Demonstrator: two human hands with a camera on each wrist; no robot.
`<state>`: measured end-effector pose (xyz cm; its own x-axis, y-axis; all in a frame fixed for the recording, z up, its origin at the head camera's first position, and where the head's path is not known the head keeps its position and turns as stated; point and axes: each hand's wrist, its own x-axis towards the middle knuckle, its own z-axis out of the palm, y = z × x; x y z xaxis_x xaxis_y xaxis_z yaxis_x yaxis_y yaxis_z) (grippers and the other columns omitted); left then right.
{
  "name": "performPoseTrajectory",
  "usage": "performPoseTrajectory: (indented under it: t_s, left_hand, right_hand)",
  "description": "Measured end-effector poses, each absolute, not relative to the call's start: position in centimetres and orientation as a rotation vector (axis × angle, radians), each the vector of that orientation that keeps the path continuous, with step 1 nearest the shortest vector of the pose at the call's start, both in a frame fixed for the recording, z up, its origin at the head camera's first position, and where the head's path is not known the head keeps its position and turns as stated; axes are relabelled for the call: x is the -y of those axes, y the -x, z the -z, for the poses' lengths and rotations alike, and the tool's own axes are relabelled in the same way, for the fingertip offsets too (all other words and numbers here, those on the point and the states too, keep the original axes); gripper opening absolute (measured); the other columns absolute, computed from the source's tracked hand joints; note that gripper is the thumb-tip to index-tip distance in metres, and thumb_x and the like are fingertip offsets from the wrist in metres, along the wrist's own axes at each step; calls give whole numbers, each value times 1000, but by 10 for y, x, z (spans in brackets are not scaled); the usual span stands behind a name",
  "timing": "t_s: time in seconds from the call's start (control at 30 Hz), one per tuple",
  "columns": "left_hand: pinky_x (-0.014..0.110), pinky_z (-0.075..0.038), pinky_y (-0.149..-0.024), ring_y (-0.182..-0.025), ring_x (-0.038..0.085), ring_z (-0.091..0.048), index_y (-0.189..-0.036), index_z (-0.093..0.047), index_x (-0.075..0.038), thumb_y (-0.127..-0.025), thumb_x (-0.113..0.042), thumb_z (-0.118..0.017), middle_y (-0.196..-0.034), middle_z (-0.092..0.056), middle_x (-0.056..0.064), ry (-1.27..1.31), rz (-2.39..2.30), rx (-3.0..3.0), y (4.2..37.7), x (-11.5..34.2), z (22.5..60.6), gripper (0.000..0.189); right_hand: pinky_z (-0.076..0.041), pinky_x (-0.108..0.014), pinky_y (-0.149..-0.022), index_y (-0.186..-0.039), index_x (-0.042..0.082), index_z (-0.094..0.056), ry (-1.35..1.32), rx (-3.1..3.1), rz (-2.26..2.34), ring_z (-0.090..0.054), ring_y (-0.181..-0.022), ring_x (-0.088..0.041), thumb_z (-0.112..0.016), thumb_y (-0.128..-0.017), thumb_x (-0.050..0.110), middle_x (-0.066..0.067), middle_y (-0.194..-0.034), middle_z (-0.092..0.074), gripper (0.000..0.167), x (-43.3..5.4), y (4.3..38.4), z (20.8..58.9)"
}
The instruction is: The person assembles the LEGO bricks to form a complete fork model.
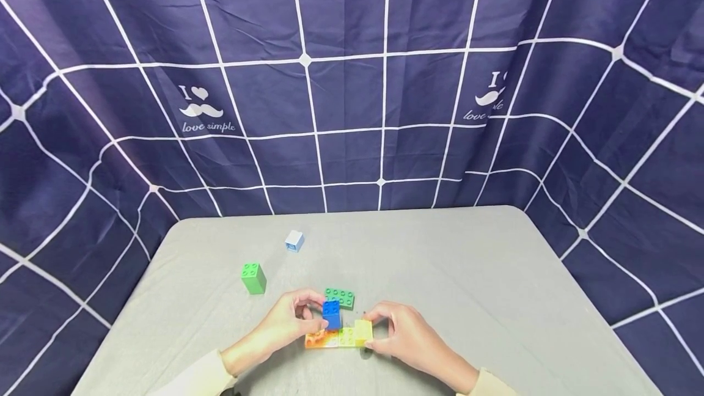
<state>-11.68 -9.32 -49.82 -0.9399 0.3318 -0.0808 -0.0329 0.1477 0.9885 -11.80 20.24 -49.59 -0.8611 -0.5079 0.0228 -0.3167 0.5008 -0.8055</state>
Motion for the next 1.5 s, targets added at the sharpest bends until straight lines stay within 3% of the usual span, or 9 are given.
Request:
performPoseTrajectory:
  t_s: [0.13, 0.37, 0.47, 0.63, 0.87, 1.2, 1.5]
  left_hand:
    - [21, -42, -58, -69, 11, -55, -115, -74, 0, -83, 0, -86, -99, -74, 3, -309, -1830, -2160, 114, 91, 500, 35]
    - [21, -37, -48, -57, 8, -48, -113, -76, -7, -82, -1, -88, -72, -60, 1, -327, -1749, -2207, 111, 89, 502, 33]
    - [21, -40, -47, -55, 9, -49, -111, -76, -8, -81, 0, -88, -70, -58, 1, -340, -1738, -2216, 110, 88, 502, 33]
    - [20, -43, -48, -58, 7, -51, -108, -75, -11, -81, 2, -88, -76, -61, 1, -398, -1697, -2248, 107, 87, 504, 33]
    - [20, -42, -48, -58, 4, -53, -106, -74, -14, -82, 3, -87, -84, -67, 4, -536, -1635, -2331, 106, 87, 503, 32]
    - [20, -42, -52, -59, 2, -52, -108, -74, -14, -83, 1, -90, -74, -61, -7, -654, -1558, -2389, 108, 90, 503, 33]
    - [20, -46, -54, -62, 1, -53, -107, -75, -15, -82, 3, -90, -83, -68, 3, -705, -1540, -2412, 106, 88, 502, 34]
  right_hand:
    - [-46, -25, -53, -110, 22, -82, 710, -2530, 1280, -51, -60, -2, -95, -83, 19, 14, -93, -70, 30, -202, 118, 496]
    - [-45, -25, -53, -111, 22, -82, 703, -2517, 1293, -51, -60, -3, -95, -84, 19, 4, -88, -70, 30, -203, 119, 495]
    - [-46, -25, -53, -111, 22, -82, 714, -2520, 1300, -52, -60, -3, -95, -84, 19, 5, -88, -70, 29, -203, 120, 496]
    - [-46, -25, -52, -110, 22, -82, 762, -2526, 1320, -52, -59, -2, -95, -84, 17, 13, -91, -70, 29, -203, 120, 499]
    - [-47, -25, -51, -110, 21, -82, 766, -2513, 1349, -52, -59, -2, -94, -83, 16, 12, -90, -69, 30, -204, 119, 500]
    - [-45, -24, -50, -111, 19, -82, 758, -2519, 1355, -50, -59, 0, -95, -83, 17, 6, -89, -70, 31, -203, 117, 500]
    - [-46, -24, -51, -111, 20, -81, 724, -2515, 1331, -51, -59, -1, -95, -84, 17, 1, -83, -67, 30, -204, 116, 498]
